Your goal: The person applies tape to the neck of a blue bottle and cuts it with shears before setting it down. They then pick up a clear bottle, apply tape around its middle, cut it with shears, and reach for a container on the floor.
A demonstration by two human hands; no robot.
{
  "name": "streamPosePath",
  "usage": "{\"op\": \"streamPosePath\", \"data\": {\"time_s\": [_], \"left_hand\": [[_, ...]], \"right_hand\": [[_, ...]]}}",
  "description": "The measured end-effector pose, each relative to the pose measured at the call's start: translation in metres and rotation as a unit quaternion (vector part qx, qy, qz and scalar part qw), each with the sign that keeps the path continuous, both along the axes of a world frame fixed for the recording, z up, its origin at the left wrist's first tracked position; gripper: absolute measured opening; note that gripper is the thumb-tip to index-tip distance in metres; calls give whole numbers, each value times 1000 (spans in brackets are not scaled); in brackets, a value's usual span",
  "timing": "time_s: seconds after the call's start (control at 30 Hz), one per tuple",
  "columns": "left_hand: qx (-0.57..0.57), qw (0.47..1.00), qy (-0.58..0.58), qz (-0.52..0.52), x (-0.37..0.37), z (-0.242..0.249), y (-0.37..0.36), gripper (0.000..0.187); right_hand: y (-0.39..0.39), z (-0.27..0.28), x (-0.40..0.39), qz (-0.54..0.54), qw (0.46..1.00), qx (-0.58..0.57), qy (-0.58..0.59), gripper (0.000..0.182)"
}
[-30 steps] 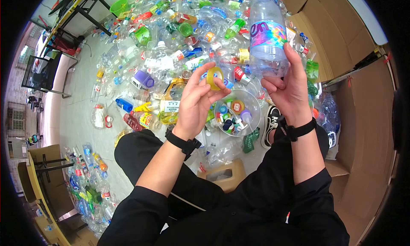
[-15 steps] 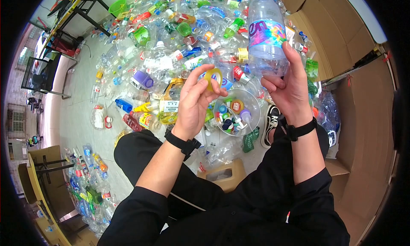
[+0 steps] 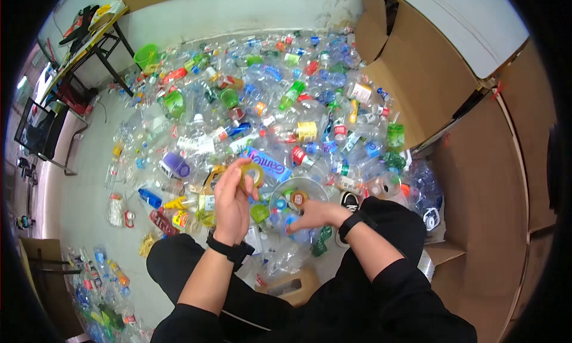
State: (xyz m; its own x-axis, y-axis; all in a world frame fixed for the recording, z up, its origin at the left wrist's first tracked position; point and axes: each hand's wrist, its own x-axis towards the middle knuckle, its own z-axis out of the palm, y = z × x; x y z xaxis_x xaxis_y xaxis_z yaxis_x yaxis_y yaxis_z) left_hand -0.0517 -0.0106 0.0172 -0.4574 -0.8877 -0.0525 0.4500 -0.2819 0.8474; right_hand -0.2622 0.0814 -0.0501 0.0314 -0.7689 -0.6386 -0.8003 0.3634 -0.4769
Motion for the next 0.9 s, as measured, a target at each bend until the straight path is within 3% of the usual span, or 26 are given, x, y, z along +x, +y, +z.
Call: {"op": "streamPosePath", "data": {"time_s": [0.03, 0.1, 0.13, 0.17, 0.23, 0.3, 0.43, 0.6, 0.73, 0.83, 0.9], "left_hand": [[-2, 1000, -7, -6, 1, -1, 0, 37], [-3, 1000, 11, -17, -2, 2, 0, 39], [-10, 1000, 13, -23, -2, 4, 1, 41], [-13, 999, 13, -31, -2, 4, 5, 43], [-19, 998, 22, -49, -3, 4, 8, 45], [12, 998, 39, -45, -6, 8, 14, 46], [-9, 997, -4, -72, -2, -11, 15, 48], [-23, 992, -21, -126, -11, -9, 27, 48], [-35, 984, -43, -168, -26, -14, 32, 46], [-50, 980, -70, -181, -33, -26, 28, 45], [-76, 976, -54, -194, -37, -33, 27, 43]], "right_hand": [[-9, -5, -5, -5, 1000, -6, 7, 82], [-26, -9, -19, -167, 979, -115, -37, 76], [-35, 2, -32, -324, 913, -209, -132, 70], [-45, 12, -50, -467, 805, -290, -221, 64], [-45, 70, -71, -573, 596, -376, -418, 46], [-36, 97, -82, -571, 560, -433, -415, 37], [-17, 97, -77, -557, 513, -378, -532, 23], [25, 140, -59, -496, 509, -387, -588, 20], [106, 163, -55, -467, 505, -410, -599, 21], [203, 164, -59, -478, 447, -389, -649, 30], [266, 134, -69, -474, 352, -378, -713, 32]]}}
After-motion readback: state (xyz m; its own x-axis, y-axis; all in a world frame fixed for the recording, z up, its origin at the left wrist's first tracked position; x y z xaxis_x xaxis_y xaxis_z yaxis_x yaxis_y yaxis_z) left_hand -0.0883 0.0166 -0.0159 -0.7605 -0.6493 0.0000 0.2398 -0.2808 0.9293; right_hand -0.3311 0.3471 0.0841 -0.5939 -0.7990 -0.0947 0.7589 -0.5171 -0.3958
